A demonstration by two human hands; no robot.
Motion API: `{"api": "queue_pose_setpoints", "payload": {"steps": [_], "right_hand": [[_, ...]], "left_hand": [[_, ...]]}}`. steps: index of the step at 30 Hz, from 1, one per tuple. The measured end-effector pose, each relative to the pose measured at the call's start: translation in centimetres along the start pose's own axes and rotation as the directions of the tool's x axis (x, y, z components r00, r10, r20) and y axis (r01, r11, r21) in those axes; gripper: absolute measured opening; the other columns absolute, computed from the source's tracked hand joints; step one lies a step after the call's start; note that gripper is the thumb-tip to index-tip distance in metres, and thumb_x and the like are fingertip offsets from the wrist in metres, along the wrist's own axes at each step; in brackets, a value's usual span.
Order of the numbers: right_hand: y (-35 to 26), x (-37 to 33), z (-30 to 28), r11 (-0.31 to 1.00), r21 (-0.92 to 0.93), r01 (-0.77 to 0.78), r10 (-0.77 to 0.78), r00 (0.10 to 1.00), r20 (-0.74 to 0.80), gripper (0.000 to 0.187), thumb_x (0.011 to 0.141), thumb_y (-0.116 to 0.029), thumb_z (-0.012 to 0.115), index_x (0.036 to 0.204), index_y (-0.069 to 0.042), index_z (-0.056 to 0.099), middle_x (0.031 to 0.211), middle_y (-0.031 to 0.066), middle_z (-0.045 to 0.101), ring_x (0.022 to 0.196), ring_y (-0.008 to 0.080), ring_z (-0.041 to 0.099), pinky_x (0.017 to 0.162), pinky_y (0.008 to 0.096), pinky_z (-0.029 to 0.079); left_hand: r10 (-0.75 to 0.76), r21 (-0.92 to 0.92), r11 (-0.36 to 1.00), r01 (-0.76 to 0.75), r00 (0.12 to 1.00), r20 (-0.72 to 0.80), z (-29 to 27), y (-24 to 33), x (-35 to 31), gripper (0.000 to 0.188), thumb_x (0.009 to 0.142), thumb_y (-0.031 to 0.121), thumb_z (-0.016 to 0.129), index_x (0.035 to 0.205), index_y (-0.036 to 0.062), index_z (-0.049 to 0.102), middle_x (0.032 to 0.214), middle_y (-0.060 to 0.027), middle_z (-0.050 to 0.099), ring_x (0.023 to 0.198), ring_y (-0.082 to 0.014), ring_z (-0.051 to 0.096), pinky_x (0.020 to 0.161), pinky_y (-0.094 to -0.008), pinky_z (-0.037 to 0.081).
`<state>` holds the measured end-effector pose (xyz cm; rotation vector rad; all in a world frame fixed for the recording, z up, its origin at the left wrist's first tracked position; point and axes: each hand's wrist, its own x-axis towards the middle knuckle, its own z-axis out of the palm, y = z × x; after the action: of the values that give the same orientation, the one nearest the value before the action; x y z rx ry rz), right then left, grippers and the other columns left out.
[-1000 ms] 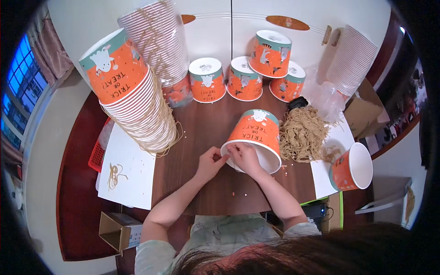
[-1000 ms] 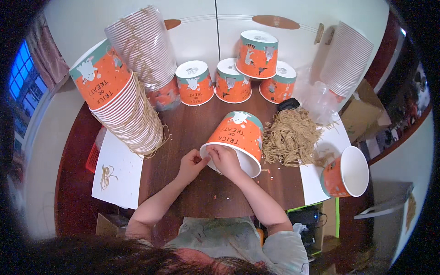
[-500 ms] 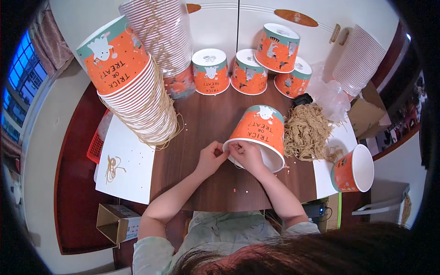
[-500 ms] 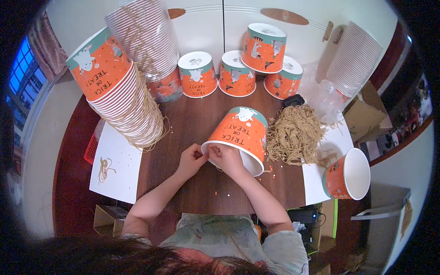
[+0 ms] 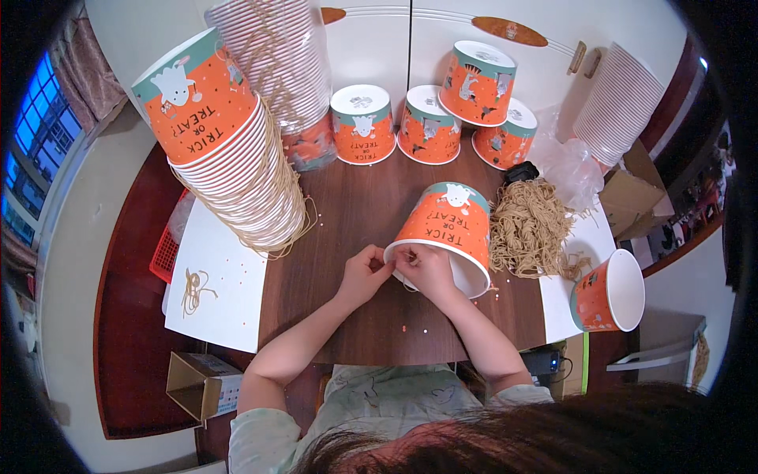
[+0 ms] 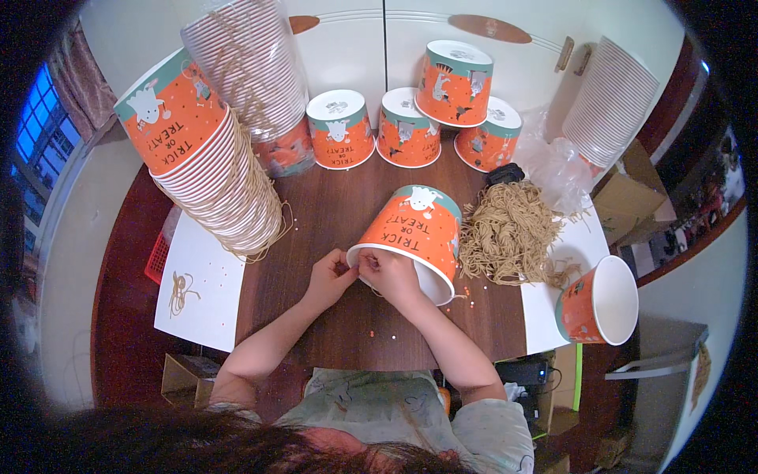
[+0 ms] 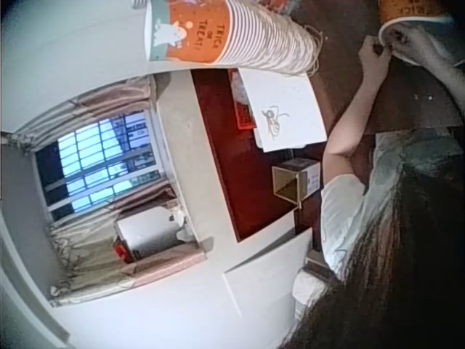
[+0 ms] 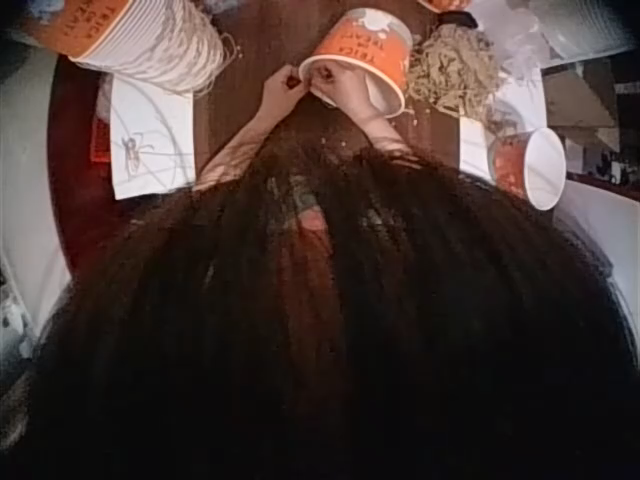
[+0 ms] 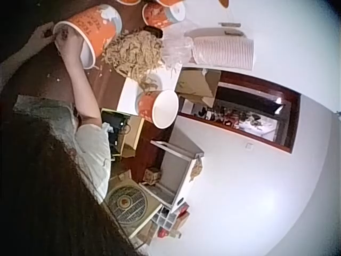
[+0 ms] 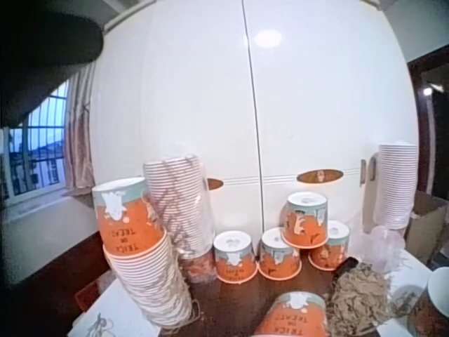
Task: Attaching string handles to decorative paper buckets for packaging.
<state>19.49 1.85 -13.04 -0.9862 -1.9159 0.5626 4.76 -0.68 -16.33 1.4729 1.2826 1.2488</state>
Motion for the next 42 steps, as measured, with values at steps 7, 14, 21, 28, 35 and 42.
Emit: {"api": "queue_pose_setpoints", "payload": {"steps": [7,14,21,28,35,42], "right_hand": [[-0.2,-0.1,0.0,1.000,0.018,0.010,-0.010,1.000,-0.015,0.012,0.066,-0.005,0.062,0.077,-0.002,0.059,0.067,0.0116,0.061,0.060,0.0248,0.061,0.054,0.0331,0.048],[-0.1,-0.2,0.1,1.000,-0.022,0.017,-0.017,1.000,-0.026,0.011,0.066,-0.006,0.062,0.076,-0.004,0.059,0.067,0.0115,0.060,0.060,0.0265,0.060,0.054,0.0340,0.049],[-0.5,-0.1,-0.1,1.000,-0.013,0.016,-0.017,1.000,-0.013,0.011,0.067,-0.006,0.062,0.077,-0.004,0.060,0.068,0.0114,0.061,0.059,0.0262,0.060,0.054,0.0345,0.049],[-0.1,-0.2,0.3,0.998,-0.014,0.054,-0.054,0.998,-0.028,0.010,0.067,-0.006,0.062,0.077,-0.004,0.060,0.067,0.0117,0.060,0.058,0.0257,0.060,0.052,0.0337,0.048],[-0.8,-0.1,-0.1,1.000,0.013,0.026,-0.025,0.999,-0.032,0.010,0.069,-0.009,0.064,0.076,-0.003,0.060,0.066,0.0114,0.060,0.056,0.0227,0.060,0.051,0.0312,0.048],[-0.9,0.0,-0.2,0.999,0.049,0.020,-0.019,0.999,-0.038,0.012,0.070,-0.009,0.065,0.080,-0.003,0.061,0.067,0.0110,0.061,0.059,0.0218,0.061,0.054,0.0294,0.049]], "left_hand": [[0.022,-0.004,1.000,-0.022,1.000,-0.014,0.1,-0.9,0.1,0.011,0.077,0.007,0.061,0.083,0.0008,0.054,0.072,-0.0022,0.058,0.065,-0.0047,0.054,0.058,-0.0207,0.044],[0.037,0.041,0.998,-0.037,0.999,-0.016,0.1,-0.4,0.0,0.011,0.076,0.007,0.061,0.081,0.0007,0.054,0.070,-0.0028,0.058,0.063,-0.0053,0.053,0.057,-0.0212,0.044],[0.029,-0.012,1.000,-0.029,0.999,-0.015,0.2,-0.7,0.0,0.011,0.076,0.007,0.061,0.082,0.0009,0.054,0.071,-0.0025,0.058,0.063,-0.0052,0.053,0.057,-0.0212,0.044],[0.084,0.035,0.996,-0.084,0.996,0.011,0.1,-0.5,0.0,0.011,0.076,0.006,0.061,0.083,0.0009,0.053,0.077,-0.0027,0.058,0.068,-0.0056,0.054,0.060,-0.0212,0.045],[0.083,-0.427,0.901,-0.078,0.997,-0.007,-0.3,0.0,-0.1,0.015,0.083,0.006,0.049,0.098,0.0026,0.049,0.086,-0.0062,0.056,0.079,-0.0086,0.054,0.068,-0.0227,0.047],[0.139,-0.069,0.988,-0.137,0.990,0.034,-0.7,0.7,0.2,0.027,0.087,0.003,0.043,0.113,0.0026,0.049,0.090,-0.0060,0.057,0.081,-0.0104,0.056,0.069,-0.0242,0.048]]}}
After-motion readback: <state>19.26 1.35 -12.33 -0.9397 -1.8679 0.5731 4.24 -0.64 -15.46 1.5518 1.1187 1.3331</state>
